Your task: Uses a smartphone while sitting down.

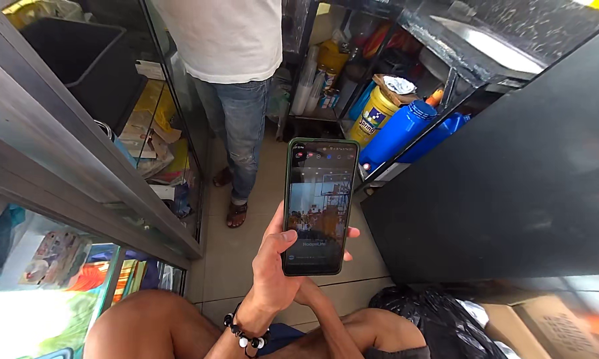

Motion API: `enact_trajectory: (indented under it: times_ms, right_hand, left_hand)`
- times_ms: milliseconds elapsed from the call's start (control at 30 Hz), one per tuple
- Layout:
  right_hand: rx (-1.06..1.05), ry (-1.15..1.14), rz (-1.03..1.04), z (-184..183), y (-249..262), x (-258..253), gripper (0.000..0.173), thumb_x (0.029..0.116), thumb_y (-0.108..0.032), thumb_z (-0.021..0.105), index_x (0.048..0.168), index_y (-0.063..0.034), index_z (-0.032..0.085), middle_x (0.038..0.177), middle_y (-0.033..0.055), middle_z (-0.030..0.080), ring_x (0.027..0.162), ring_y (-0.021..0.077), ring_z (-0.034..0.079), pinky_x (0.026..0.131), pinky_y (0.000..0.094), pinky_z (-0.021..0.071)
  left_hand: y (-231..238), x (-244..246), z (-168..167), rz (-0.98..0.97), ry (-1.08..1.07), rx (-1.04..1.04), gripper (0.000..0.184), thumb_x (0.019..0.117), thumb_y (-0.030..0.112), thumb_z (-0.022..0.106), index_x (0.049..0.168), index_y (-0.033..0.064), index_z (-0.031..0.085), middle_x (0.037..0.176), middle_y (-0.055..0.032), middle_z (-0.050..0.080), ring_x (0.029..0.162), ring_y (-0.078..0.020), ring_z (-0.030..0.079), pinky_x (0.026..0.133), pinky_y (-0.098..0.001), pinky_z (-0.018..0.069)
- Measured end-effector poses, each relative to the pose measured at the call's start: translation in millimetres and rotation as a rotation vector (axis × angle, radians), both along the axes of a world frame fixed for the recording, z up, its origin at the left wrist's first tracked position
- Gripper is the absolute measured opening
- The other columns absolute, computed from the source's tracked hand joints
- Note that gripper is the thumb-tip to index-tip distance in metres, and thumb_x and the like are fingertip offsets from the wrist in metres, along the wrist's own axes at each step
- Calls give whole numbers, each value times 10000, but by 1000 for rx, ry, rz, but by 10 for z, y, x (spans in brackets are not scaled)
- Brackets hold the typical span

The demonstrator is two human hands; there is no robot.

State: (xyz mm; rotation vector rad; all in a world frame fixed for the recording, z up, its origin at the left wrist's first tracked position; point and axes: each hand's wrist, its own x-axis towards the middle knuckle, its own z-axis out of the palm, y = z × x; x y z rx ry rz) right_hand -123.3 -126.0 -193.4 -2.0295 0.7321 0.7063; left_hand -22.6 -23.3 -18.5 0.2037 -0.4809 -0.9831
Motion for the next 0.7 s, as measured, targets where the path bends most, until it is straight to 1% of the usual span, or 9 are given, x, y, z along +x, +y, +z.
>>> enact_trajectory:
  times_ms: [100, 167, 233, 300, 333, 400, 567, 633, 700]
  right_hand:
    - [-11, -3, 2, -39, -7, -10, 428, 1083, -303, 463, 1423, -62, 558, 1166, 210, 676, 1066, 348, 652, 962, 541, 489]
    - [-7, -6, 1, -27, -5, -9, 431, 1087, -304, 468, 1432, -60, 550, 1209, 219, 668, 1099, 353, 649, 983, 543, 481]
    - [-16, -13, 5, -16, 7, -5, 434, 1083, -305, 474, 1423, -49, 554, 1251, 220, 661, 1145, 349, 645, 1019, 538, 469]
    - [-23, -13, 10, 12, 17, -1, 429, 1081, -293, 475, 1422, -44, 553, 1222, 220, 666, 1119, 348, 646, 1008, 532, 470]
    - [-22, -13, 9, 16, 14, 1, 428, 1082, -290, 474, 1427, -49, 550, 1201, 219, 670, 1095, 348, 649, 992, 533, 477]
    - [-15, -2, 1, 7, 0, -2, 430, 1087, -298, 468, 1441, -66, 542, 1167, 212, 670, 1057, 346, 647, 959, 535, 486]
    - [-36, 17, 7, -121, -31, -12, 440, 1082, -339, 462, 1433, -93, 560, 1227, 197, 672, 1131, 336, 649, 994, 545, 480]
    - [-36, 8, 5, -128, -33, -17, 431, 1080, -335, 467, 1420, -91, 569, 1189, 197, 675, 1100, 339, 649, 974, 545, 483]
    - [-37, 1, 3, -142, -35, -22, 431, 1078, -336, 471, 1425, -101, 569, 1180, 190, 680, 1088, 334, 651, 969, 541, 485]
  left_hand:
    - [-5, 3, -16, 6, -3, -5, 533, 963, 269, 580, 1456, 152, 416, 1251, -289, 614, 1120, -453, 647, 918, -578, 557]
    - [-10, -6, -15, 30, 1, 5, 475, 982, 194, 564, 1436, 139, 438, 1227, -297, 628, 1097, -459, 661, 910, -579, 565]
    - [-11, -3, -16, 46, -16, 6, 485, 945, 65, 494, 1424, 127, 442, 1219, -294, 633, 1096, -459, 662, 904, -586, 563]
    - [-9, 12, -49, 15, -9, -48, 566, 873, 25, 482, 1428, 131, 444, 1253, -295, 613, 1139, -474, 629, 921, -604, 536]
    - [-8, 17, -63, -4, 2, -74, 586, 858, 39, 495, 1434, 132, 442, 1269, -299, 599, 1157, -484, 612, 929, -613, 524]
    - [-5, 15, -67, -23, 12, -91, 574, 873, 86, 515, 1439, 138, 435, 1282, -299, 589, 1168, -484, 603, 937, -612, 519]
    - [7, 0, -46, -15, 28, -55, 553, 905, 176, 532, 1447, 145, 431, 1276, -286, 597, 1156, -468, 616, 927, -600, 531]
    - [11, -8, -39, -15, 34, -47, 531, 932, 261, 542, 1445, 159, 453, 1274, -280, 605, 1153, -463, 623, 929, -596, 535]
    - [15, -1, -41, -23, 29, -53, 537, 947, 304, 534, 1459, 167, 450, 1284, -284, 600, 1157, -465, 621, 932, -600, 534]
